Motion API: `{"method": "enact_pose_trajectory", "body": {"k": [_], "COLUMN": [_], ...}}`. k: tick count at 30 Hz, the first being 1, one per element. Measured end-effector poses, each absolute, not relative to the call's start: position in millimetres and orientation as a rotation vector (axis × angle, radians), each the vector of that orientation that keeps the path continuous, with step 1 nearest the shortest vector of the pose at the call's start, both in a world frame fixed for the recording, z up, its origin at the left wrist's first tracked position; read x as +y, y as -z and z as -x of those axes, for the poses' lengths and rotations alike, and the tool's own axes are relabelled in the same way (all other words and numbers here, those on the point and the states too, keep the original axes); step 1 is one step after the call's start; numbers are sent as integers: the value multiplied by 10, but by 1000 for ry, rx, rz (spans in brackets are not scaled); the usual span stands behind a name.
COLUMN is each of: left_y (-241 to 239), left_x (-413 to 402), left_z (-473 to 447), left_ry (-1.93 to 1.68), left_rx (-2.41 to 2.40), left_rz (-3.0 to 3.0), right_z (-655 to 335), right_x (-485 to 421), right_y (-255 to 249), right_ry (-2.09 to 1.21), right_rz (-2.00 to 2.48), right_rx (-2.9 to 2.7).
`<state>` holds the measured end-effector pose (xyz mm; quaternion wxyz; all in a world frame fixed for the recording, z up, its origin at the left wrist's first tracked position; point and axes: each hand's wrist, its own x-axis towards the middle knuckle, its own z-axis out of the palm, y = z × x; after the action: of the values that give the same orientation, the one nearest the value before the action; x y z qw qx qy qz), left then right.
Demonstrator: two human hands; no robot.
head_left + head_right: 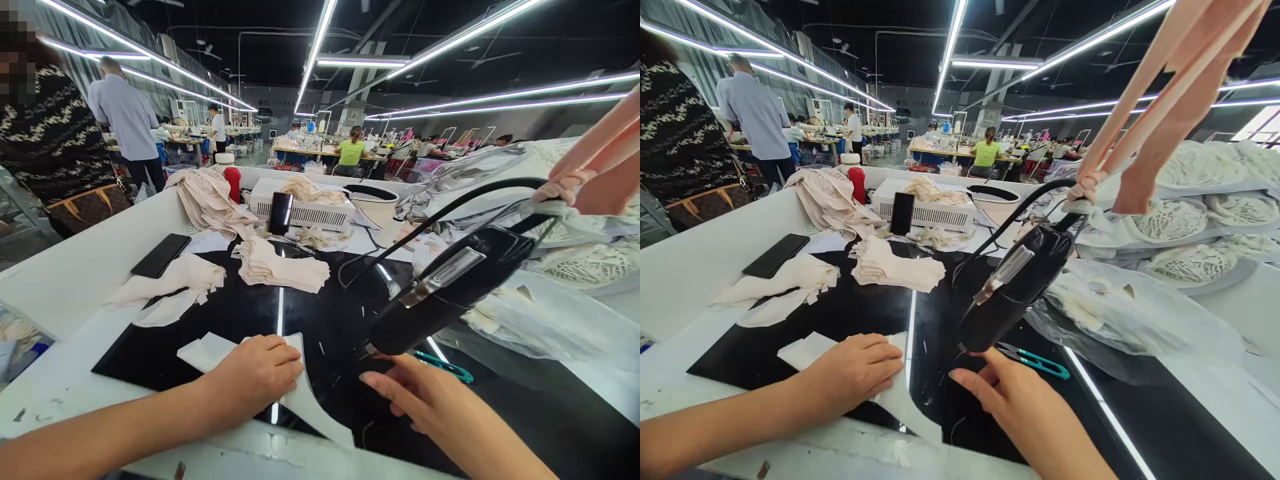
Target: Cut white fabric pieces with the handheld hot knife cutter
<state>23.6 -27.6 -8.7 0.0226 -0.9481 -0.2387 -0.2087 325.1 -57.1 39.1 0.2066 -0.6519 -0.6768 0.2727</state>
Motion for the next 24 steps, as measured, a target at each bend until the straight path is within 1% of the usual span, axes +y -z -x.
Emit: {"method": "enact_pose_trajectory", "body": {"k": [3, 5, 8, 12, 19, 24], "left_y": [79, 72, 62, 45, -1, 55], "left_x": [-320, -343, -372, -400, -334, -307], "left_z": [-253, -265, -274, -281, -365, -406], "left_ry": [649, 632, 596, 573, 629, 609], "left_rx": [-741, -744, -733, -717, -654, -633], "left_rz": [2926, 2925, 2925, 2918, 2924, 2890], "right_z": [-3345, -3248, -2973, -2641, -2343, -2166], "right_x": [-469, -415, -342, -221, -60, 49], "right_y": [-524, -640, -804, -907, -753, -617], "right_ry": [-495, -425, -466, -474, -518, -577], "right_rz": [1587, 1380, 1120, 927, 875, 740], "right_rx": [-1771, -1665, -1458, -1208, -1236, -1150]}}
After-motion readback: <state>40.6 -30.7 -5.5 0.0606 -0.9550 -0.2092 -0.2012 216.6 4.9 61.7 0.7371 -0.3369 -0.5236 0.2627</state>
